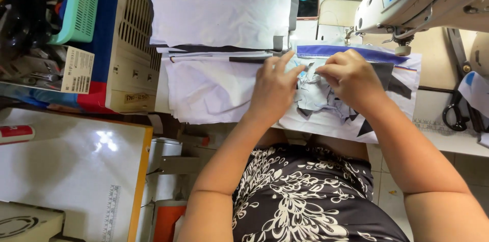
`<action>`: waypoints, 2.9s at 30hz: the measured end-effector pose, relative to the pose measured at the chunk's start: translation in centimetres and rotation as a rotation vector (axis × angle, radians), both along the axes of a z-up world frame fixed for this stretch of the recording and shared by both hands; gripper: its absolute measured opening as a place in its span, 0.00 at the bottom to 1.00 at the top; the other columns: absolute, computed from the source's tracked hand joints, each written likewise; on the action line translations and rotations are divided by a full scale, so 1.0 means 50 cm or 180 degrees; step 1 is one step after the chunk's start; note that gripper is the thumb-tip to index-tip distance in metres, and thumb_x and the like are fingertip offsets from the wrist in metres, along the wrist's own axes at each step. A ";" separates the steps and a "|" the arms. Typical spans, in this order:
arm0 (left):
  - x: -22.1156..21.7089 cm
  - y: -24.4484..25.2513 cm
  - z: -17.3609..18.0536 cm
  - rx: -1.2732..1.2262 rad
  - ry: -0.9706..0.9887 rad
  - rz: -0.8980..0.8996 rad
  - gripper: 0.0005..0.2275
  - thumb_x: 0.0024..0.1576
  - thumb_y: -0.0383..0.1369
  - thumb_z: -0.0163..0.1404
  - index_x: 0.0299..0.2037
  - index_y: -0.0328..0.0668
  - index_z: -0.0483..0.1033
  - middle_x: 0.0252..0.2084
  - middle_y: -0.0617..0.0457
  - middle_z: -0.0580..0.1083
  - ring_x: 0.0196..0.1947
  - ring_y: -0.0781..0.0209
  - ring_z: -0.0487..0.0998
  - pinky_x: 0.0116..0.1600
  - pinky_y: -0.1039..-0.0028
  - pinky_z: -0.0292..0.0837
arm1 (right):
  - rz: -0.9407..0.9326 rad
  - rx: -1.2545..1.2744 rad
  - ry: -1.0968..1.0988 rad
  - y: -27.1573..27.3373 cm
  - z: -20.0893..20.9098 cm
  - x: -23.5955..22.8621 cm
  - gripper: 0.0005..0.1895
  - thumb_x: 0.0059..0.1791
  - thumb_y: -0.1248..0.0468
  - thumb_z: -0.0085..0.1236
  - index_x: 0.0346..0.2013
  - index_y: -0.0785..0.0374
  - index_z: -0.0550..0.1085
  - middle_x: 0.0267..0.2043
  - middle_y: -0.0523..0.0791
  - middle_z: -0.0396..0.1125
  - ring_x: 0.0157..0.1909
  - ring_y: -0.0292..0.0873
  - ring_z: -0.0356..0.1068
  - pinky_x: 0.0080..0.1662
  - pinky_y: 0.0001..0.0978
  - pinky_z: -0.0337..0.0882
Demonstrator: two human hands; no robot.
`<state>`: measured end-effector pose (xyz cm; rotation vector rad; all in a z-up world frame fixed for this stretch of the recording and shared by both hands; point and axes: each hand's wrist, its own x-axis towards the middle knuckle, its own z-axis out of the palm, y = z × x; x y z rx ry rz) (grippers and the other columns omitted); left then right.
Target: The person uses shears to cut small pieces of black and white fabric on a workbench. They handle the fabric pieces, aligning them and trimming edges while working near a sewing machine.
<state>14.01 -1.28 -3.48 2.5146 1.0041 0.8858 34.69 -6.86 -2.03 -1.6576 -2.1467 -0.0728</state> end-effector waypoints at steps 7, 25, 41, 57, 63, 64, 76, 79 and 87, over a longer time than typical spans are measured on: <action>0.041 -0.007 -0.032 0.0368 0.0575 0.0086 0.13 0.51 0.27 0.51 0.47 0.48 0.75 0.62 0.44 0.63 0.55 0.47 0.65 0.45 0.65 0.63 | -0.0051 -0.0156 -0.0240 -0.011 -0.008 -0.007 0.04 0.42 0.63 0.63 0.31 0.54 0.76 0.33 0.39 0.65 0.38 0.41 0.65 0.41 0.30 0.68; 0.041 0.529 -0.022 0.0274 0.0731 0.1285 0.10 0.52 0.40 0.55 0.27 0.42 0.76 0.31 0.48 0.71 0.37 0.44 0.67 0.35 0.59 0.66 | 0.0762 -0.0460 0.1958 -0.058 0.079 -0.043 0.13 0.46 0.73 0.53 0.44 0.57 0.74 0.41 0.45 0.66 0.40 0.41 0.69 0.40 0.28 0.70; -0.021 0.399 0.251 -0.2910 -0.2176 -0.0307 0.03 0.57 0.28 0.43 0.39 0.43 0.67 0.38 0.44 0.75 0.35 0.54 0.82 0.32 0.73 0.78 | 0.0440 -0.0283 0.2290 -0.069 0.121 0.002 0.08 0.47 0.71 0.52 0.39 0.61 0.75 0.41 0.46 0.69 0.44 0.42 0.70 0.46 0.29 0.71; 0.043 0.056 0.021 -0.3030 -0.0303 -0.0703 0.08 0.49 0.27 0.54 0.36 0.51 0.79 0.30 0.56 0.78 0.22 0.69 0.77 0.31 0.80 0.73 | -0.1704 -0.1588 0.3633 -0.085 0.024 -0.030 0.13 0.45 0.69 0.59 0.44 0.58 0.76 0.34 0.49 0.71 0.30 0.37 0.71 0.35 0.27 0.74; 0.087 0.091 -0.049 -0.1259 -0.0297 -0.0355 0.10 0.48 0.27 0.57 0.39 0.50 0.76 0.26 0.60 0.74 0.25 0.69 0.76 0.30 0.83 0.74 | -0.1267 -0.0171 0.1416 -0.038 -0.017 -0.008 0.05 0.47 0.65 0.62 0.38 0.57 0.78 0.28 0.43 0.71 0.29 0.42 0.69 0.33 0.29 0.69; 0.089 0.092 -0.050 -0.1088 -0.0225 -0.0349 0.10 0.49 0.26 0.56 0.40 0.47 0.75 0.26 0.58 0.74 0.26 0.66 0.77 0.32 0.80 0.74 | -0.1212 -0.0083 0.1217 -0.032 -0.022 -0.005 0.08 0.46 0.65 0.62 0.40 0.57 0.77 0.29 0.43 0.71 0.29 0.42 0.68 0.34 0.30 0.69; 0.074 0.093 -0.025 0.0234 0.0107 -0.0107 0.10 0.48 0.22 0.56 0.37 0.43 0.73 0.30 0.55 0.68 0.31 0.61 0.75 0.36 0.77 0.74 | -0.0985 0.0400 0.0359 -0.028 -0.039 -0.001 0.12 0.45 0.64 0.63 0.42 0.58 0.75 0.31 0.42 0.60 0.35 0.45 0.63 0.40 0.36 0.67; 0.063 0.079 -0.022 0.0429 0.0210 -0.0244 0.09 0.45 0.22 0.58 0.31 0.47 0.75 0.30 0.58 0.67 0.32 0.63 0.72 0.36 0.78 0.71 | -0.0761 0.0436 0.0240 -0.031 -0.050 -0.003 0.05 0.46 0.62 0.60 0.37 0.53 0.77 0.33 0.40 0.59 0.37 0.43 0.61 0.41 0.34 0.65; 0.054 0.065 -0.027 0.0755 0.0262 -0.0169 0.08 0.44 0.24 0.60 0.29 0.49 0.78 0.32 0.57 0.67 0.33 0.61 0.69 0.35 0.76 0.67 | -0.0691 0.0240 0.0000 -0.032 -0.049 -0.013 0.07 0.48 0.60 0.56 0.41 0.50 0.76 0.36 0.39 0.59 0.40 0.41 0.61 0.42 0.32 0.66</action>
